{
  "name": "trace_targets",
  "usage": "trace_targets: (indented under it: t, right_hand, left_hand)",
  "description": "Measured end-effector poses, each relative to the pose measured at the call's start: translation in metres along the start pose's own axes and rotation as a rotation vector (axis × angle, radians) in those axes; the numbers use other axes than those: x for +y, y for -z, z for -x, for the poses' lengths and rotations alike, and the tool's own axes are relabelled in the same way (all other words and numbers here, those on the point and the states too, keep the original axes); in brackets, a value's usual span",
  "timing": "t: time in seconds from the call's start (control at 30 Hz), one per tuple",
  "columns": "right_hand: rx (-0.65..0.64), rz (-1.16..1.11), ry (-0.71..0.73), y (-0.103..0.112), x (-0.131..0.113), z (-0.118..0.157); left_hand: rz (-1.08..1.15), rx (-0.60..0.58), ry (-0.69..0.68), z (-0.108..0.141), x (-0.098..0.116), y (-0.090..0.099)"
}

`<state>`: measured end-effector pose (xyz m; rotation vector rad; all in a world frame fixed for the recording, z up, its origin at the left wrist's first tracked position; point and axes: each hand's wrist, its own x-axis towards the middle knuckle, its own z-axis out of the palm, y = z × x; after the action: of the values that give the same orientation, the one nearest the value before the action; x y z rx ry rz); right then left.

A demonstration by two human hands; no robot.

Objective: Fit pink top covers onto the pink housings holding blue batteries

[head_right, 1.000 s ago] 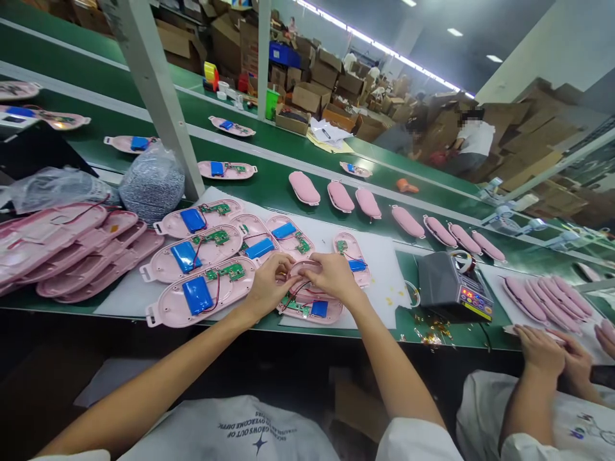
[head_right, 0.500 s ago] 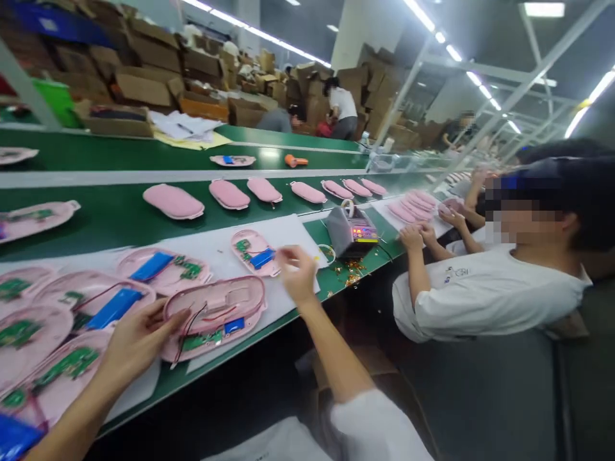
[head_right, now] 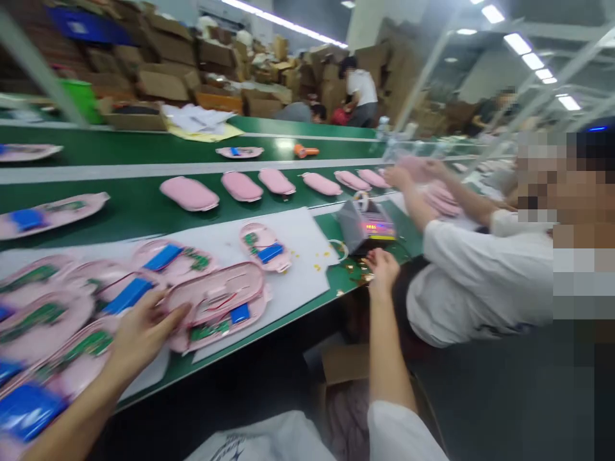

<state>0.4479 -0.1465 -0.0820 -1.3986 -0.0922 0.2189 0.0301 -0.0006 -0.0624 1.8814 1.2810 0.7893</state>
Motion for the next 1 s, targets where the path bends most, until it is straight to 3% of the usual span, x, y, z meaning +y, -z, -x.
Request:
trace_targets:
  t: [0.07,0.1,0.23,0.27,0.33,0.47,0.7,0.77,0.87,1.0]
  right_hand:
    - [-0.131,0.039,0.126,-0.009,-0.01,0.034]
    - [-0.278,0.091,0.232,-0.019,-0.016,0.055]
    - [-1.126,0.475,0.826,-0.089,-0.037,0.149]
    - [-1.273,0.582,0.968,-0.108,-0.039,0.169]
    - [-1.422,0.772,1.2,-0.139,-0.037,0.197]
    - [-1.429,1.003,1.396,-0.165,-0.021,0.214]
    - [-1.357,1.077,1.494,-0.166,-0.015,0.223]
    - [-1.287,1.078,1.43,-0.169,-0.019,0.224]
    - [-1.185,1.039,1.222,-0.178,-0.025,0.214]
    - [-1.482,0.946,0.862,-0.188,-0.025,0.19]
  left_hand:
    - [0.132,-0.043,0.004,0.004,0.002,-0.001]
    - [0.219,-0.09,0.018,0.005,0.002,-0.001]
    - [0.469,-0.166,0.06,0.007,0.0,-0.005]
    - [0.522,-0.171,0.063,0.008,-0.001,-0.007]
    - [0.625,-0.183,0.056,0.01,-0.005,-0.009]
    - [0.688,-0.159,0.028,0.014,-0.011,-0.013]
    - [0.747,-0.116,0.019,0.016,-0.015,-0.018]
    - [0.755,-0.112,0.037,0.017,-0.016,-0.02]
    - [0.73,-0.072,0.046,0.019,-0.018,-0.021]
    - [0.493,0.01,-0.067,0.022,-0.019,-0.015]
